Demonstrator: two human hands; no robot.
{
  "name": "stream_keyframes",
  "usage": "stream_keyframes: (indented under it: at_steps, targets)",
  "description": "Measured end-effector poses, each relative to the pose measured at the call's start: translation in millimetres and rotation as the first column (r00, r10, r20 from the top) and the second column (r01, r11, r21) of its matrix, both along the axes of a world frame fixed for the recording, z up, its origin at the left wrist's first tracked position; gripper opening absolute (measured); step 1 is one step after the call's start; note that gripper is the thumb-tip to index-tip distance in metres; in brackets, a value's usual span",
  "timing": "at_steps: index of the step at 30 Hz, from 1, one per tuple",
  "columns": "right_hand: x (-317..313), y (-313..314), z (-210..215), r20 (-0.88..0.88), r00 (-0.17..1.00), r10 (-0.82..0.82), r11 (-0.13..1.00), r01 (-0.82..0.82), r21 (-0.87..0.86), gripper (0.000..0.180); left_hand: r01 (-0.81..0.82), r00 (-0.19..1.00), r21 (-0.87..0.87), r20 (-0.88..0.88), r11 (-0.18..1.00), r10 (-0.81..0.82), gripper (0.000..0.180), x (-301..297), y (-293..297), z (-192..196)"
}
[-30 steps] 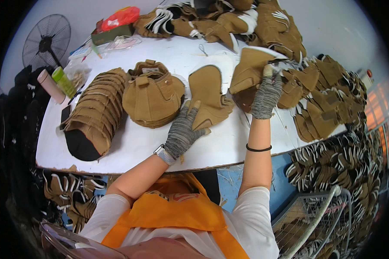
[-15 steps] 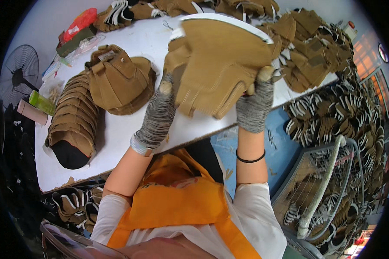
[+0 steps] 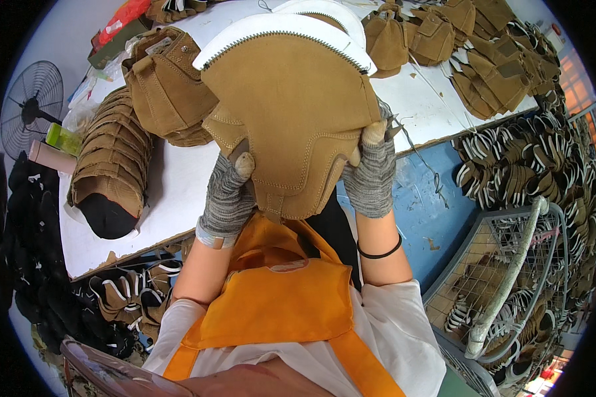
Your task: The person uses snips to trim excess material and threads from several tan boot uppers while wearing work gloves.
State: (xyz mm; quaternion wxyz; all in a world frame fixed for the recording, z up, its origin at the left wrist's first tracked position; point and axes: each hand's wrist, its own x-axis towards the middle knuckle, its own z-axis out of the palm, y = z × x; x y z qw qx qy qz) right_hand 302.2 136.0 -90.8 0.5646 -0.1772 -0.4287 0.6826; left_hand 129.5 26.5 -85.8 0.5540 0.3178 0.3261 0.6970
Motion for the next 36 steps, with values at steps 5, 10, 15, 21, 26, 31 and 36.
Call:
stream_keyframes:
  at_steps: [5,10,15,21,26,31,36]
  targets:
    - [27.1,9.2,-49.1,0.076,0.996,0.036,0.992,-0.045,0.114,0.053,0.005,0.999,0.012,-0.046,1.0,-0.004,0.085,-4.0,-3.3,-4.8]
    - [27.2,1.9,-37.7,0.2,0.972,-0.119,0.977,0.079,0.2,0.065,0.024,0.995,-0.019,-0.1,1.0,-0.026,0.086,-7.8,-4.3,-13.7]
    - [25.7,-1.8,-25.1,0.215,0.97,-0.117,0.981,0.08,0.174,0.07,0.007,1.0,-0.026,-0.023,1.0,-0.007,0.084,1.3,-4.8,-2.0]
    - [29.1,7.7,-24.9,-0.031,0.993,0.115,0.983,-0.118,-0.143,0.064,-0.031,0.991,-0.025,-0.129,0.999,0.028,0.084,-2.0,-9.2,5.8]
    - [1.7,-20.5,33.5,-0.333,0.923,0.192,0.893,-0.304,-0.33,0.068,0.136,0.952,0.007,-0.278,0.991,-0.129,0.071,-9.2,-10.3,33.6]
    - [2.6,-25.8,53.8,-0.346,0.865,0.363,0.81,-0.477,-0.341,0.061,0.303,0.736,0.026,-0.641,0.953,-0.217,0.056,-21.1,-14.4,60.7]
    - [5.1,-24.9,34.6,0.138,0.941,0.31,0.95,-0.302,-0.075,0.054,0.29,0.654,-0.015,-0.727,0.957,-0.21,0.058,-7.6,0.0,87.4]
